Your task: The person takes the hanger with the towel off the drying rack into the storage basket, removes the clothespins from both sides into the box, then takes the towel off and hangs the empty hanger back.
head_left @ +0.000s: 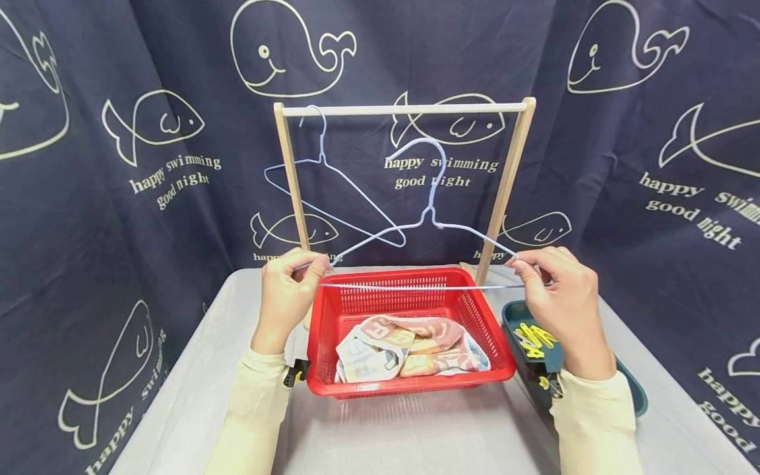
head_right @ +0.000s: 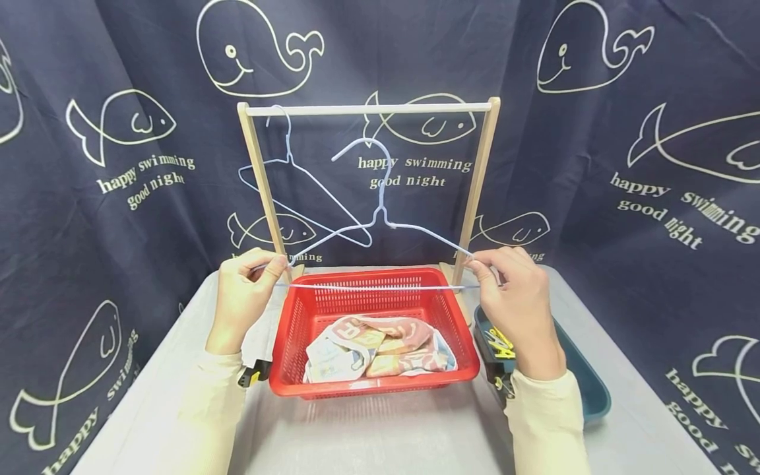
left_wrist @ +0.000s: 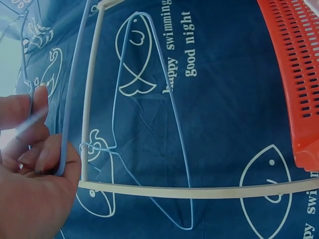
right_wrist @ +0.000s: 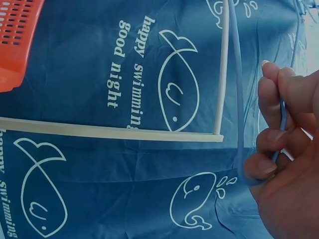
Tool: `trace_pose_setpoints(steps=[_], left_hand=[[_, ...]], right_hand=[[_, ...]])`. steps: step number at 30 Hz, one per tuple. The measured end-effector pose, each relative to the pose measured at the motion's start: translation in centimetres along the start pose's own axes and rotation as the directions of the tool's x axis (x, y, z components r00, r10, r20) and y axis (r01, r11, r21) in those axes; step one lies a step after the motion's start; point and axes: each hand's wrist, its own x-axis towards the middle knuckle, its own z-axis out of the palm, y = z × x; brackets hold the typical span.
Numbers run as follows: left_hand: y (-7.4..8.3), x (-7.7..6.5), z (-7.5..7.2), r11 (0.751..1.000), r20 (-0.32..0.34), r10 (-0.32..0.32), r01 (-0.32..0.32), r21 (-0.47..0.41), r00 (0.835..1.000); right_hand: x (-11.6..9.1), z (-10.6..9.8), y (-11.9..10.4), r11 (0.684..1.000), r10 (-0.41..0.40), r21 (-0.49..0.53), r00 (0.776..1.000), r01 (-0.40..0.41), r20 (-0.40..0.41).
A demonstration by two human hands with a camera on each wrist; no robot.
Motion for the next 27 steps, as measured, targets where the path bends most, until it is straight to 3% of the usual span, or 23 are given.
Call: trace_pose_setpoints(steps=[8,16,23,27], left_hand=[[0.2,-0.1,0.2,1.000,-0.026,-0.015,0.015,-0.009,1.000],[-0.1,0.1,-0.1,0.991,-0.023,-0.043,0.040,-0.125,0.999],[-1.1,0.4,-0.7,0.984,-0.126,-0.078,0.056,-0.170,0.989],[-1.4,0.7,-1.0,0.984,-0.211,-0.157,0.134,-0.118,0.965]], right_hand=[[0.1,-0.4,-0.3,1.000,-0.009,0.008,1.000,0.009,-0.008],[-0.1,-1.0,0.2,1.000,0.016,0.015,0.999,-0.016,-0.037],[-0.2,-1.7,0.7,1.000,0.028,0.004,0.996,-0.027,-0.083],[0.0,-2.2,0.6,1.000,0.031,0.002,0.993,-0.031,-0.115]])
